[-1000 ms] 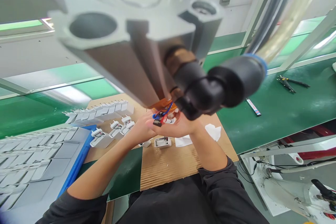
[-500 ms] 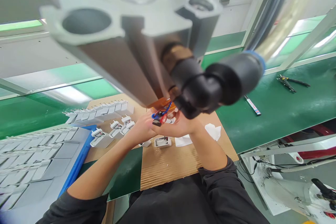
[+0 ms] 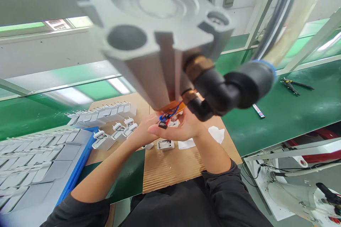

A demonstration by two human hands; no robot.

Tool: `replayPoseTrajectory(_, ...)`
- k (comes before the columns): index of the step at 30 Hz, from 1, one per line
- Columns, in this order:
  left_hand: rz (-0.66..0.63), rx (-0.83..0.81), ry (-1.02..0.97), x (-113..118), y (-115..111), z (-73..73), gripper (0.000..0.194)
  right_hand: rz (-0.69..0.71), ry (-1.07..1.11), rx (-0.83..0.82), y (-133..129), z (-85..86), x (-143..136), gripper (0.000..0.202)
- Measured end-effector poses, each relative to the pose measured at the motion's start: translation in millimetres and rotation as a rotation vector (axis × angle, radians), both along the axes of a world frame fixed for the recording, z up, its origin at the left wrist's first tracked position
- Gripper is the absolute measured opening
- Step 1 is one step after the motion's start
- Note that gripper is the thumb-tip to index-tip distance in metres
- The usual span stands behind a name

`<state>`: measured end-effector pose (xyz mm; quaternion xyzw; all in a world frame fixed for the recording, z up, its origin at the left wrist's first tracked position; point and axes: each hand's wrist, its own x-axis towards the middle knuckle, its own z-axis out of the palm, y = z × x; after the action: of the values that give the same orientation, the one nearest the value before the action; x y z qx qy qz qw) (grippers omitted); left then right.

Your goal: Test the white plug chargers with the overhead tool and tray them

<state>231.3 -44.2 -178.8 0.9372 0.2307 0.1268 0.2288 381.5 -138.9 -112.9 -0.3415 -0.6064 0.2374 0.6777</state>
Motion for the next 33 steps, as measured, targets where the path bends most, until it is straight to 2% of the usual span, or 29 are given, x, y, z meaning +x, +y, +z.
replayPoseTrajectory(3, 0.035, -0.02, -0.015, -3.2, -3.4, -2.0, 0.04, 0.041, -0.036, 0.049, 0.4, -5.8, 2.0, 0.034)
replayPoseTrajectory(7, 0.102, -0.081, -0.056, -9.8, -9.7, -5.6, 0.041, 0.074, -0.012, 0.195, 3.5, -12.3, 0.4, 0.028)
replayPoseTrajectory(11, 0.175, -0.115, -0.14, -16.8, -16.4, -8.5, 0.042, 0.076, 0.083, 0.295, 6.1, -8.5, -9.2, 0.038)
replayPoseTrajectory(15, 0.227, -0.124, -0.209, -24.0, -22.6, -15.1, 0.042, 0.126, 0.092, 0.306, 7.8, 0.2, -24.9, 0.037)
replayPoseTrajectory(22, 0.381, -0.3, -0.547, -29.0, -35.5, -36.1, 0.039, 0.191, 0.104, 0.347, 12.1, 11.9, -54.3, 0.037)
replayPoseTrajectory(27, 0.377, -0.438, -0.706, -22.5, -43.7, -45.2, 0.042, 0.199, 0.104, 0.35, 12.3, 15.8, -63.0, 0.036)
replayPoseTrajectory(33, 0.367, -0.505, -0.752, -16.2, -46.6, -44.3, 0.039, 0.229, 0.119, 0.352, 11.6, 14.1, -60.5, 0.038)
